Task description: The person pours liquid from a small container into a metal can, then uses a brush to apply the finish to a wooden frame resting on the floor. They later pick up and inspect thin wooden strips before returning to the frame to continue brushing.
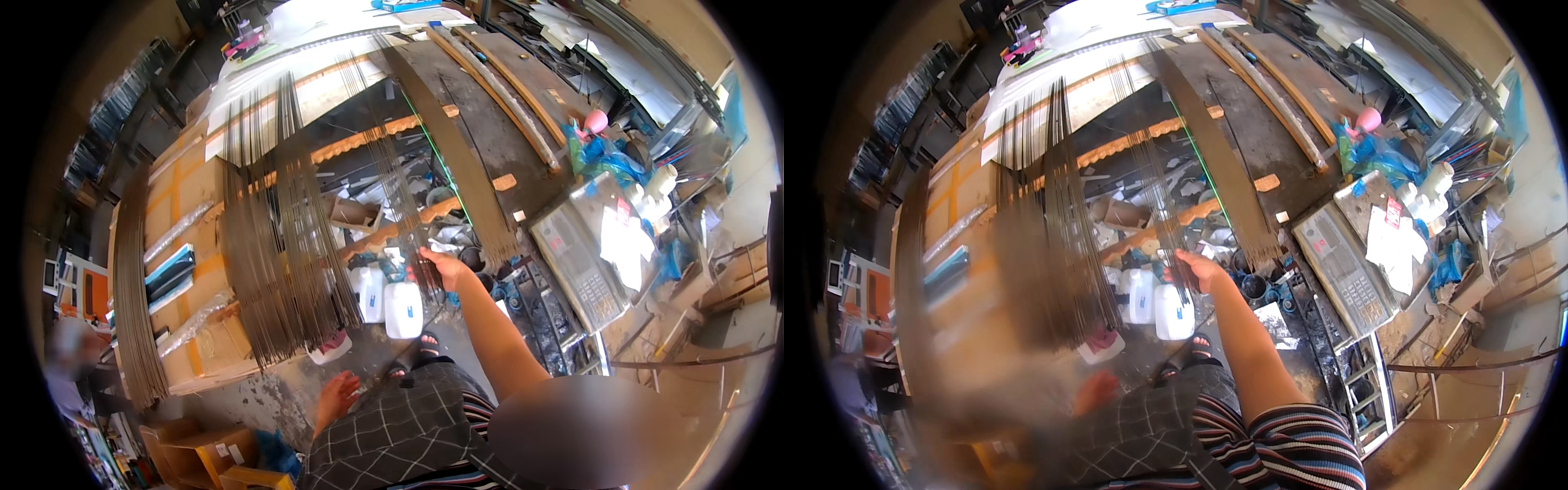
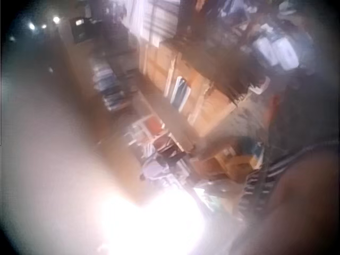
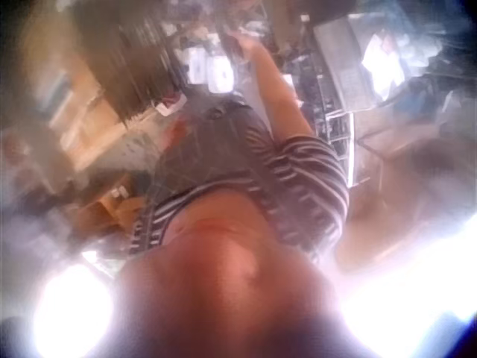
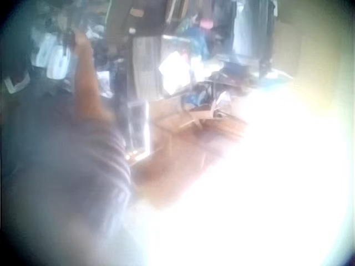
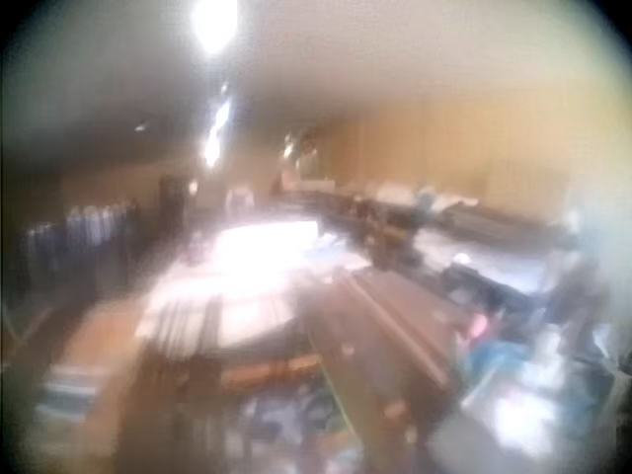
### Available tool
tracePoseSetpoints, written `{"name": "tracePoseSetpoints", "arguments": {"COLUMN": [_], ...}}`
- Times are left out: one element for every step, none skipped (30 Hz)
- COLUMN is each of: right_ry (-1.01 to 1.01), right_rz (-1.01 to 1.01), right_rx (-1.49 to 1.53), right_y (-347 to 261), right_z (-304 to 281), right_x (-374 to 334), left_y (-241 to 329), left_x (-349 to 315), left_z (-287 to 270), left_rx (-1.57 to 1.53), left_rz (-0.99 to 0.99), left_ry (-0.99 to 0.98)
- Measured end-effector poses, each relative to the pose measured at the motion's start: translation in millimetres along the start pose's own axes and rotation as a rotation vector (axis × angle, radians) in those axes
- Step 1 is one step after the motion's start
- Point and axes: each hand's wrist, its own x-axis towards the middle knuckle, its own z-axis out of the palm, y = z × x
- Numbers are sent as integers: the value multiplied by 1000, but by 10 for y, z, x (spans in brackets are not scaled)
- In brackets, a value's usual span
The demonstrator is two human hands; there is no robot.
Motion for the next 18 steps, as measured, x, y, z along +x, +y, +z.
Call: {"name": "tracePoseSetpoints", "arguments": {"right_ry": [8,48,57,69,66,63,64,71,79,90,119,116,110,104,153,197,249,302], "right_rz": [25,31,11,-7,-9,-12,-14,-31,-49,-62,-91,-118,-145,-172,-208,-290,-374,-458], "right_rx": [-17,-55,-80,-108,-110,-111,-111,-97,-83,-67,-26,-46,-68,-89,-77,-115,-153,-191], "right_y": [-16,-28,-17,-25,-32,-32,-25,-15,-9,27,68,99,100,103,110,128,173,232], "right_z": [8,43,31,37,46,63,74,73,63,29,-20,-72,-86,-95,-102,-136,-248,-366], "right_x": [20,18,65,75,78,78,56,68,105,136,182,207,206,207,204,224,289,368], "left_y": [97,186,221,228,239,251,251,238,211,180,154,135,123,111,100,88,121,162], "left_x": [-40,-128,-107,-91,-83,-81,-85,-44,45,94,122,145,159,162,159,148,104,62], "left_z": [191,378,470,549,618,675,708,696,657,634,597,549,501,447,390,355,401,446], "left_rx": [24,47,64,77,87,98,109,102,95,87,76,65,53,53,53,56,70,85], "left_rz": [1,-1,-17,-34,-40,-46,-55,-54,-53,-58,-47,-36,-24,-19,-14,-12,-8,-3], "left_ry": [0,-11,-15,-22,-19,-16,-16,-24,-33,-41,-54,-68,-80,-87,-94,-103,-95,-88]}}
